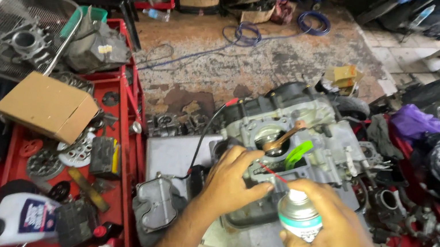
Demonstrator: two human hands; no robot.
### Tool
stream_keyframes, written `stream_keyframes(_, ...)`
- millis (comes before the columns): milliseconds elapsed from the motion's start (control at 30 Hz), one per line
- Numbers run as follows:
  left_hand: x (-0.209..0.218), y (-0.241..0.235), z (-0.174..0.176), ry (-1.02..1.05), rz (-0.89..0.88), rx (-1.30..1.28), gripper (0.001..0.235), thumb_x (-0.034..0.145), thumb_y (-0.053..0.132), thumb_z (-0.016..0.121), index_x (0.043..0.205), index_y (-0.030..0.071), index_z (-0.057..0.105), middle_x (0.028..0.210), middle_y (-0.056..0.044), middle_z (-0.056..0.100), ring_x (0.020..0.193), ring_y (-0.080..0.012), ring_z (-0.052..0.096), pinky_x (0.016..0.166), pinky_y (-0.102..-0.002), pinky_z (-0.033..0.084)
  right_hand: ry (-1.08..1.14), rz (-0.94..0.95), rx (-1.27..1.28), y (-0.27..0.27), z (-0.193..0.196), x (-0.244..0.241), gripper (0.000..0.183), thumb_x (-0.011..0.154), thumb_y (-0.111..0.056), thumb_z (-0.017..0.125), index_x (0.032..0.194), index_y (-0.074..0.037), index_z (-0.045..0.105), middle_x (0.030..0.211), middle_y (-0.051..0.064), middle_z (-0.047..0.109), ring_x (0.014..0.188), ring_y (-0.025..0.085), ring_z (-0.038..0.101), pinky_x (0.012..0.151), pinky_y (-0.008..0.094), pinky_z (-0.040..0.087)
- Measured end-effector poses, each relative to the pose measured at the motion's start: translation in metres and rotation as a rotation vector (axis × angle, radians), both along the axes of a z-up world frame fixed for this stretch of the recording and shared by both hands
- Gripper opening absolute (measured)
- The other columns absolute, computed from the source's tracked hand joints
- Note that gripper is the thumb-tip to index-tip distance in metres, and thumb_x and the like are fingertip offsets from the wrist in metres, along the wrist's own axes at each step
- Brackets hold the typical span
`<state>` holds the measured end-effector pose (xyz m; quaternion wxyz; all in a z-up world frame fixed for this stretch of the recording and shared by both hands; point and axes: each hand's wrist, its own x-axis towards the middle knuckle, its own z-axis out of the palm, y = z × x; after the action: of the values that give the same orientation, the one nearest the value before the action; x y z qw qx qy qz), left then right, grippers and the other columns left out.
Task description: Cleaning the interior of a motorcycle engine crankcase with spray and a rag
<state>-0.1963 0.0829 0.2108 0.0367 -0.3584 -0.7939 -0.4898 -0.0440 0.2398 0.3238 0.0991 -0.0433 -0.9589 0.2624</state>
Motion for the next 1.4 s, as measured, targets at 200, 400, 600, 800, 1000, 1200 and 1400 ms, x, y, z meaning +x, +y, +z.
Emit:
stream_keyframes(200, -0.001, 0.007, -0.010, 0.064, -0.028, 0.029, 0.062, 0.077, 0.045, 0.079, 0.131, 0.017, 0.065, 0.114, -0.010, 0.062, 0.112, -0.0307, 0.061, 0.096, -0.040, 0.048, 0.127, 0.110, -0.040, 0.002, 0.008, 0.000, 0.073, 0.061, -0.020, 0.077, 0.132, -0.016, 0.062, 0.123, 0.006, 0.069, 0.111, 0.023, 0.070, 0.099, 0.032, 0.051)
stream_keyframes(400, -0.005, 0.006, -0.020, 0.141, 0.000, 0.044, 0.064, 0.078, 0.047, 0.081, 0.130, 0.013, 0.067, 0.112, -0.010, 0.064, 0.110, -0.0289, 0.065, 0.096, -0.040, 0.050, -0.070, 0.054, -0.080, -0.009, 0.032, -0.006, 0.074, 0.060, -0.025, 0.072, 0.133, -0.025, 0.058, 0.114, 0.005, 0.064, 0.101, 0.031, 0.071, 0.088, 0.037, 0.054)
stream_keyframes(600, -0.006, 0.004, -0.031, 0.098, 0.017, -0.013, 0.065, 0.079, 0.050, 0.079, 0.133, 0.016, 0.067, 0.109, -0.007, 0.062, 0.108, -0.0259, 0.064, 0.093, -0.039, 0.051, -0.189, 0.010, -0.087, -0.016, 0.047, -0.006, 0.066, 0.067, -0.023, 0.069, 0.132, -0.028, 0.056, 0.105, 0.006, 0.058, 0.092, 0.036, 0.068, 0.078, 0.046, 0.055)
stream_keyframes(800, -0.005, 0.007, -0.044, 0.312, 0.066, 0.079, 0.067, 0.082, 0.057, 0.072, 0.135, 0.016, 0.067, 0.107, -0.008, 0.062, 0.097, -0.0285, 0.064, 0.088, -0.042, 0.052, -0.116, 0.091, -0.115, -0.012, 0.057, 0.009, 0.061, 0.076, -0.025, 0.077, 0.133, -0.026, 0.054, 0.109, 0.006, 0.057, 0.093, 0.032, 0.068, 0.080, 0.042, 0.053)
stream_keyframes(1000, 0.001, 0.001, -0.070, 0.609, 0.241, 0.020, 0.057, 0.093, 0.067, 0.049, 0.125, 0.027, 0.073, 0.114, -0.001, 0.067, 0.087, -0.0298, 0.064, 0.077, -0.042, 0.055, -0.110, 0.085, -0.341, 0.008, 0.038, 0.051, 0.060, 0.091, -0.059, 0.067, 0.140, -0.025, 0.056, 0.131, 0.007, 0.057, 0.119, 0.022, 0.067, 0.100, 0.033, 0.041)
stream_keyframes(1200, 0.013, -0.008, -0.020, 0.791, 0.082, -0.136, 0.060, 0.092, 0.073, 0.043, 0.122, 0.030, 0.071, 0.127, -0.004, 0.065, 0.096, -0.0286, 0.061, 0.073, -0.046, 0.047, 0.283, -0.379, -0.502, 0.029, -0.060, 0.096, 0.034, 0.087, -0.027, 0.069, 0.113, -0.007, 0.079, 0.116, 0.012, 0.077, 0.110, 0.022, 0.074, 0.101, 0.032, 0.048)
stream_keyframes(1400, 0.020, 0.014, 0.016, 0.718, -0.064, -0.274, 0.071, 0.092, 0.076, 0.043, 0.134, 0.023, 0.065, 0.124, -0.004, 0.061, 0.091, -0.0274, 0.055, 0.072, -0.044, 0.038, 0.102, -0.547, -0.314, 0.013, -0.008, 0.100, 0.080, 0.049, -0.020, 0.098, 0.125, -0.022, 0.073, 0.129, 0.001, 0.072, 0.097, 0.014, 0.076, 0.084, 0.029, 0.052)
